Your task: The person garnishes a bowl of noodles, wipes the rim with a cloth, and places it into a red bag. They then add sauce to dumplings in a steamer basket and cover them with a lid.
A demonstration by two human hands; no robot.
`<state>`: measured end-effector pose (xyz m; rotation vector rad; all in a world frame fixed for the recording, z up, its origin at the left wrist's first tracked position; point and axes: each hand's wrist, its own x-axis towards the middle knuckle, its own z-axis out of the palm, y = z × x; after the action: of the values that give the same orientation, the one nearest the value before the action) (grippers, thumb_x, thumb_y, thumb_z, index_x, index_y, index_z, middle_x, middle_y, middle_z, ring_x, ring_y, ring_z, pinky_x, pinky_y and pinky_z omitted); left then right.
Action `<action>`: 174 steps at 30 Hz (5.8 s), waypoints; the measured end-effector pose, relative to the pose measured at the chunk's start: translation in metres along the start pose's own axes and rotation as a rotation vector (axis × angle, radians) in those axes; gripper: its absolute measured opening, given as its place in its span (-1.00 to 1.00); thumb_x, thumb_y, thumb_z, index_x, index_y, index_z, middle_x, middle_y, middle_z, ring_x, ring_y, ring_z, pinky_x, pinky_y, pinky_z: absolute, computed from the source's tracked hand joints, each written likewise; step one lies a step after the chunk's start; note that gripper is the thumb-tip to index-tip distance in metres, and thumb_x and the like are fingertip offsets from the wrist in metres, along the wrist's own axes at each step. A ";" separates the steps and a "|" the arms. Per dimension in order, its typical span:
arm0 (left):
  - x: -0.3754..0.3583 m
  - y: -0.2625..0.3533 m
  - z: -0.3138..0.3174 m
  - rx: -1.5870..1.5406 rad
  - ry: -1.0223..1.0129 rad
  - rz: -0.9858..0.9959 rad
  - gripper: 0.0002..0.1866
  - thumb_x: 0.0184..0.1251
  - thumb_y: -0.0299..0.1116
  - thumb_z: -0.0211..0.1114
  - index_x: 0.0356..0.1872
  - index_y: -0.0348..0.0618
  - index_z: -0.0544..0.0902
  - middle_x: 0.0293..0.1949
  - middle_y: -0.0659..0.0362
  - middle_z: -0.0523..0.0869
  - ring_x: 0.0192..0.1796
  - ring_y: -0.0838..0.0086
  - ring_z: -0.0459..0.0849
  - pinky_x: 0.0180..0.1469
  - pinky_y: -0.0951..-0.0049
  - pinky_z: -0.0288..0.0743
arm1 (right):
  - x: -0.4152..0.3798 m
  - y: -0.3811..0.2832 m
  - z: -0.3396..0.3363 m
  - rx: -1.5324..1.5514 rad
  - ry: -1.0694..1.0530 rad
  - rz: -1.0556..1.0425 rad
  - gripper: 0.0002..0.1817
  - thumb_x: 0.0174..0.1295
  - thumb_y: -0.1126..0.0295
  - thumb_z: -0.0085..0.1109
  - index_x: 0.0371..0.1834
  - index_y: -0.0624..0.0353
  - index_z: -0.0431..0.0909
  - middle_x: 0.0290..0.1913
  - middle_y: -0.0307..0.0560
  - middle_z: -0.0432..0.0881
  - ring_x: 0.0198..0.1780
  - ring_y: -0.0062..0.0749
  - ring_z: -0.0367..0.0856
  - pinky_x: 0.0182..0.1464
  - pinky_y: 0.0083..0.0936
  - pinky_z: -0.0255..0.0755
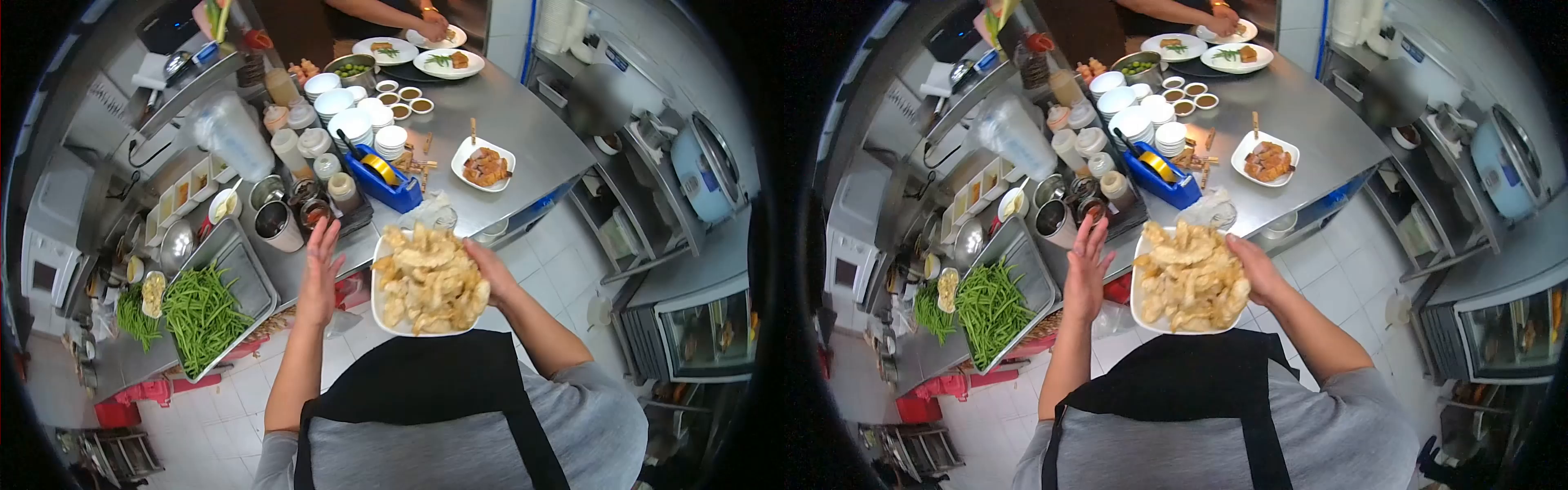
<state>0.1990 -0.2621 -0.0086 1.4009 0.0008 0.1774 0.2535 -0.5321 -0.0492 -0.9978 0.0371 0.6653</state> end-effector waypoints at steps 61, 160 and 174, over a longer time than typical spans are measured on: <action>0.359 -0.214 0.208 1.460 0.371 -0.225 -0.34 0.27 -0.04 0.04 0.30 -0.24 0.19 0.34 -0.28 -0.02 0.38 -0.20 -0.13 0.33 -0.05 -0.05 | 0.169 -0.201 -0.392 -0.003 0.193 -0.211 -0.43 0.33 -0.01 -0.23 0.26 0.14 0.20 0.21 -0.02 0.38 0.14 -0.13 0.44 0.06 -0.18 0.43; -0.040 -0.165 0.115 -0.333 1.328 -0.248 -0.72 0.22 -0.44 0.17 -0.04 -0.10 0.42 -0.58 0.32 0.47 -0.52 0.64 0.45 -0.45 0.60 0.30 | 0.153 -0.105 -0.107 -0.633 -0.482 -0.210 -0.87 0.31 0.41 -0.03 -0.23 0.25 0.45 -0.37 -0.17 0.50 -0.35 -0.57 0.42 -0.22 -0.61 0.36; -0.195 -0.268 -0.254 -0.745 1.606 -0.188 -0.91 0.25 -0.33 0.13 -0.26 -0.03 0.48 -0.31 0.28 0.59 -0.33 0.55 0.53 -0.30 0.52 0.41 | 0.123 0.110 0.134 -1.949 -1.028 -0.552 -0.47 0.08 0.40 0.15 0.15 0.37 0.34 0.35 0.36 0.03 0.36 0.17 0.07 0.33 -0.20 0.05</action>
<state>0.0129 -0.0803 -0.3354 0.2240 1.2500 0.9829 0.2579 -0.3257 -0.0981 -2.1671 -2.0559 0.4731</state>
